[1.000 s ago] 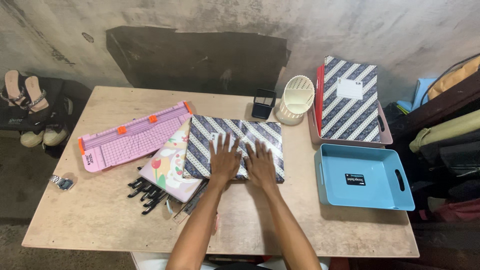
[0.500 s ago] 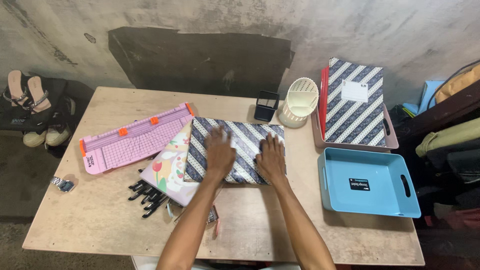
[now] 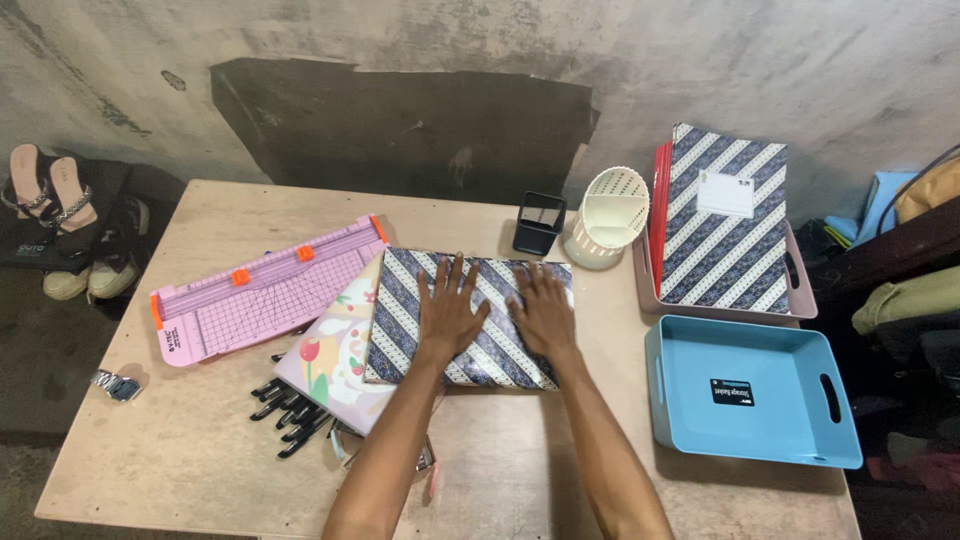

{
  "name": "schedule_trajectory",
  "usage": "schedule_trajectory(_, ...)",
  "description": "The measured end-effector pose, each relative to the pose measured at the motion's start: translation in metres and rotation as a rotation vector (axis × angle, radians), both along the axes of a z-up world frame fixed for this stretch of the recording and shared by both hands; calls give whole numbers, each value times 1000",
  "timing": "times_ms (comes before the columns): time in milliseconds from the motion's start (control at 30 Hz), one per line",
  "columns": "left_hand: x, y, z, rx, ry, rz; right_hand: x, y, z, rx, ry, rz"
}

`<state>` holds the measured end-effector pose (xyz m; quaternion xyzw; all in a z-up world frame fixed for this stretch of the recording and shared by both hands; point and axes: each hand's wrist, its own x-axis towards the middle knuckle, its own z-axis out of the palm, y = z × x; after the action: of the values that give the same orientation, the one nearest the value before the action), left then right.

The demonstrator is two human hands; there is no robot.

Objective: The person organizes stationery items on a table by flipping through notebooks, rearranging a small spiral pad, and placing items into a blue storage bin.

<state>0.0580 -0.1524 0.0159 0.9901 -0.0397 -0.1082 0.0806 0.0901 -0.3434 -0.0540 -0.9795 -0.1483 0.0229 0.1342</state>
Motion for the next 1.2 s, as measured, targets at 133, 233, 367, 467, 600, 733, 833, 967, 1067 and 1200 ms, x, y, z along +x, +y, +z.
schedule_trajectory(133, 10, 22, -11, 5, -120, 57, 3, -39, -1, -2, 7, -123)
schedule_trajectory(233, 15, 43, -25, 43, -130, 166, -8, -64, -3, 67, -42, -202)
schedule_trajectory(367, 5, 76, -34, 38, -233, 311, -25, -66, 12, 96, -163, -229)
schedule_trajectory(467, -5, 87, -32, 18, -304, 393, -38, -49, 30, 138, -132, -357)
schedule_trajectory(600, -28, 86, -13, -90, -201, 550, -39, -32, 38, 191, -49, -526)
schedule_trajectory(733, -49, 80, 3, -216, -81, 623, -35, -21, 30, 210, -3, -571)
schedule_trajectory(833, -53, 76, -4, -175, -185, 598, -32, -19, 25, 259, 31, -635)
schedule_trajectory(967, -51, 73, -11, -177, -181, 685, -17, -29, 26, 382, 196, -704)
schedule_trajectory(1067, -51, 69, -10, -169, -203, 701, -11, -38, 25, 499, 318, -760)
schedule_trajectory(1200, -52, 72, -4, -363, -190, 750, -12, -47, 23, 743, 447, -711)
